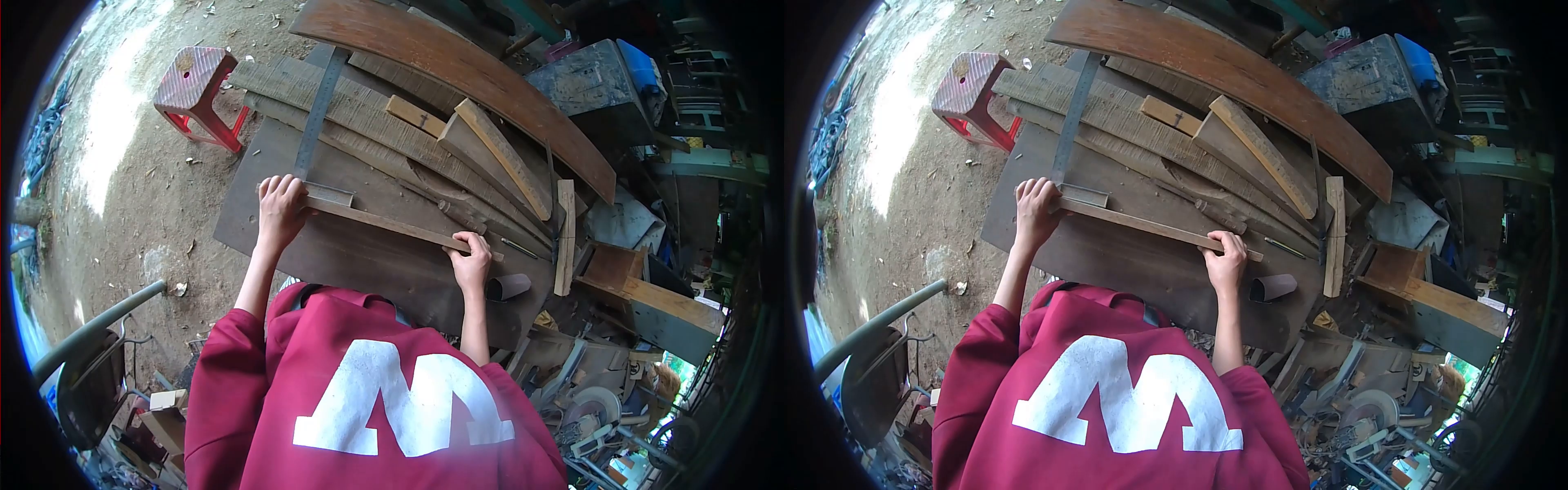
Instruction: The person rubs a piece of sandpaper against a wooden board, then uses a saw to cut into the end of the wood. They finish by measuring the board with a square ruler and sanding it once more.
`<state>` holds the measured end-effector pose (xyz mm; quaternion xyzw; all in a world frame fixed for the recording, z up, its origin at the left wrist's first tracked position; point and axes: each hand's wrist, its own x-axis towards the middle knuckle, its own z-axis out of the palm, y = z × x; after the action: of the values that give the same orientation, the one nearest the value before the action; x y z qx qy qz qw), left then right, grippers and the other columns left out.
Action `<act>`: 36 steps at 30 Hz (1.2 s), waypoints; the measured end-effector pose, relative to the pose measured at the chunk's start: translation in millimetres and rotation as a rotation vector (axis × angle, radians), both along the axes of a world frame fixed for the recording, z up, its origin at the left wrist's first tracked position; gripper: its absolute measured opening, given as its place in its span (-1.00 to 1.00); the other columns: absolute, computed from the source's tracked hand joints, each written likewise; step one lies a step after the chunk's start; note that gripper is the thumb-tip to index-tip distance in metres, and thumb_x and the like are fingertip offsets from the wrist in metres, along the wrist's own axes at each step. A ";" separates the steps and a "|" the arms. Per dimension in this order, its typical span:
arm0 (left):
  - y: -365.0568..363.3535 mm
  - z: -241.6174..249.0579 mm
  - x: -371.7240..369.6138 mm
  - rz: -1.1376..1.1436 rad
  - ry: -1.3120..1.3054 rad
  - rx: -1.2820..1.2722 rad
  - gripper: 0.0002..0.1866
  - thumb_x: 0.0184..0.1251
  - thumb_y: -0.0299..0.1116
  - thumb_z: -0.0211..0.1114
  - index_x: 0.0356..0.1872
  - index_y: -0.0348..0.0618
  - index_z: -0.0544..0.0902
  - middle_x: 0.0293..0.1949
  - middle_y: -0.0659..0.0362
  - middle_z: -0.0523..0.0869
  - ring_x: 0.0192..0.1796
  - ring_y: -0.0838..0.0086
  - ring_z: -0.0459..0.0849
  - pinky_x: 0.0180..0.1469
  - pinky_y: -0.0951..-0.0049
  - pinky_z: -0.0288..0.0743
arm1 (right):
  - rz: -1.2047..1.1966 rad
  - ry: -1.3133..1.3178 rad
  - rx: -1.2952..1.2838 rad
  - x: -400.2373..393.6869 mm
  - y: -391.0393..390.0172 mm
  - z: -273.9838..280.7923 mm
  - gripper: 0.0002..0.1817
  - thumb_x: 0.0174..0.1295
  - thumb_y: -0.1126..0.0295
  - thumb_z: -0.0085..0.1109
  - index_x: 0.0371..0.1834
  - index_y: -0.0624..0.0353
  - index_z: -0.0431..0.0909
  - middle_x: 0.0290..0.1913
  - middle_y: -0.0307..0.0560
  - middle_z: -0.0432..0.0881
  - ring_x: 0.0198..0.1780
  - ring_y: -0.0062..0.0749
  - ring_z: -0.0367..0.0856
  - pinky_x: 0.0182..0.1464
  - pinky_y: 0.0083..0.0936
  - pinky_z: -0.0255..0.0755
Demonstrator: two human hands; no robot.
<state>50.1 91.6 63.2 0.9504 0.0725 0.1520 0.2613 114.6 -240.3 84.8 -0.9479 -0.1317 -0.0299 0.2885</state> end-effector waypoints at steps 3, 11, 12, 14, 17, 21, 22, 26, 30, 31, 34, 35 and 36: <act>-0.4 0.8 0.3 0.001 0.007 0.008 -0.61 -0.39 -0.33 0.42 -0.47 -0.08 0.41 -0.43 0.18 0.43 -0.22 0.26 0.43 -0.04 0.32 0.18 | 0.004 -0.009 0.028 0.2 0.6 0.0 -0.66 -0.34 0.54 0.37 -0.40 0.15 0.51 -0.44 -0.18 0.58 -0.31 -0.32 0.55 -0.19 -0.45 0.37; -2.0 2.1 1.7 -0.018 0.024 0.050 -0.60 -0.41 -0.29 0.43 -0.49 -0.08 0.41 -0.44 0.19 0.43 -0.23 0.26 0.42 -0.05 0.30 0.18 | 0.009 -0.022 0.047 2.2 -3.1 -2.9 -0.63 -0.34 0.55 0.35 -0.35 0.10 0.51 -0.44 -0.23 0.57 -0.31 -0.36 0.54 -0.19 -0.46 0.34; -2.3 2.8 1.9 -0.013 0.040 0.052 -0.60 -0.41 -0.28 0.43 -0.50 -0.09 0.40 -0.45 0.19 0.42 -0.24 0.27 0.42 -0.05 0.30 0.18 | 0.026 -0.025 0.051 2.3 -3.5 -3.0 -0.64 -0.33 0.55 0.32 -0.35 0.09 0.51 -0.44 -0.24 0.57 -0.31 -0.35 0.53 -0.19 -0.44 0.32; -2.6 2.4 2.0 -0.010 0.052 0.059 -0.59 -0.41 -0.27 0.44 -0.50 -0.09 0.40 -0.45 0.20 0.43 -0.25 0.28 0.41 -0.07 0.30 0.17 | 0.052 -0.039 0.066 2.6 -5.2 -4.5 -0.65 -0.33 0.56 0.29 -0.36 0.07 0.50 -0.45 -0.24 0.54 -0.32 -0.33 0.50 -0.22 -0.41 0.30; -2.9 2.5 1.5 -0.013 0.062 0.072 -0.59 -0.41 -0.25 0.44 -0.50 -0.09 0.41 -0.45 0.21 0.44 -0.26 0.28 0.41 -0.07 0.30 0.17 | 0.072 -0.085 0.052 1.3 -7.5 -8.9 -0.68 -0.33 0.56 0.28 -0.40 0.10 0.49 -0.45 -0.23 0.52 -0.32 -0.30 0.49 -0.23 -0.39 0.29; -4.7 2.7 -6.5 -0.041 0.071 0.086 -0.63 -0.37 -0.31 0.43 -0.49 -0.09 0.43 -0.46 0.22 0.44 -0.26 0.29 0.41 -0.07 0.31 0.17 | 0.054 -0.067 0.067 -8.9 -12.1 -10.9 -0.72 -0.33 0.59 0.21 -0.44 0.12 0.47 -0.44 -0.19 0.51 -0.30 -0.26 0.48 -0.23 -0.36 0.29; -3.9 1.8 -10.5 -0.051 0.075 0.097 -0.66 -0.34 -0.34 0.41 -0.48 -0.08 0.44 -0.46 0.22 0.45 -0.25 0.30 0.41 -0.07 0.31 0.17 | 0.051 -0.068 0.058 -13.5 -12.3 -9.7 -0.72 -0.34 0.61 0.17 -0.45 0.13 0.46 -0.43 -0.18 0.50 -0.29 -0.25 0.47 -0.22 -0.36 0.29; -4.3 -0.5 -32.6 -0.102 0.027 0.110 -0.76 -0.21 -0.45 0.31 -0.43 -0.07 0.49 -0.36 0.26 0.53 -0.20 0.33 0.46 -0.03 0.31 0.21 | 0.071 -0.073 0.084 -30.3 -15.8 -8.2 -0.72 -0.34 0.63 0.10 -0.45 0.13 0.45 -0.37 -0.17 0.50 -0.23 -0.25 0.47 -0.17 -0.37 0.30; -8.4 -7.6 -53.4 -0.138 -0.013 0.179 -0.79 -0.15 -0.47 0.26 -0.39 -0.09 0.50 -0.24 0.25 0.58 -0.12 0.35 0.50 0.03 0.29 0.26 | 0.090 -0.097 0.003 -48.9 -16.0 -12.1 -0.69 -0.34 0.63 0.10 -0.41 0.12 0.45 -0.31 -0.22 0.49 -0.21 -0.28 0.47 -0.15 -0.39 0.30; -9.1 -10.9 -57.3 -0.139 -0.023 0.185 -0.78 -0.14 -0.47 0.26 -0.38 -0.09 0.50 -0.23 0.25 0.58 -0.10 0.36 0.49 0.04 0.29 0.26 | 0.091 -0.096 0.005 -52.3 -16.6 -14.9 -0.69 -0.34 0.63 0.10 -0.41 0.12 0.45 -0.31 -0.22 0.49 -0.21 -0.28 0.47 -0.15 -0.39 0.30; -9.7 -18.8 -65.6 -0.155 -0.031 0.225 -0.78 -0.12 -0.44 0.27 -0.36 -0.12 0.50 -0.15 0.19 0.57 -0.05 0.32 0.49 0.03 0.26 0.29 | 0.116 -0.100 -0.073 -57.2 -20.0 -18.5 -0.64 -0.33 0.61 0.14 -0.33 0.10 0.45 -0.24 -0.21 0.46 -0.16 -0.27 0.44 -0.12 -0.37 0.30; -10.8 -19.5 -67.3 -0.161 -0.049 0.249 -0.77 -0.12 -0.42 0.28 -0.36 -0.12 0.50 -0.12 0.17 0.56 -0.03 0.31 0.50 0.04 0.25 0.30 | 0.152 -0.054 -0.081 -57.0 -21.2 -16.2 -0.60 -0.31 0.58 0.18 -0.27 0.10 0.45 -0.21 -0.20 0.44 -0.13 -0.27 0.42 -0.08 -0.37 0.29; -9.6 -19.2 -69.7 -0.184 -0.022 0.255 -0.74 -0.10 -0.33 0.31 -0.34 -0.13 0.51 -0.07 0.14 0.54 0.00 0.29 0.48 0.03 0.25 0.30 | 0.189 -0.008 -0.089 -56.9 -22.6 -14.0 -0.57 -0.28 0.54 0.22 -0.20 0.09 0.45 -0.18 -0.19 0.43 -0.09 -0.27 0.40 -0.05 -0.37 0.28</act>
<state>-19.6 82.0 44.0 0.9768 -0.0378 0.1460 0.1521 57.7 -262.9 70.8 -0.9431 -0.2229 -0.0003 0.2469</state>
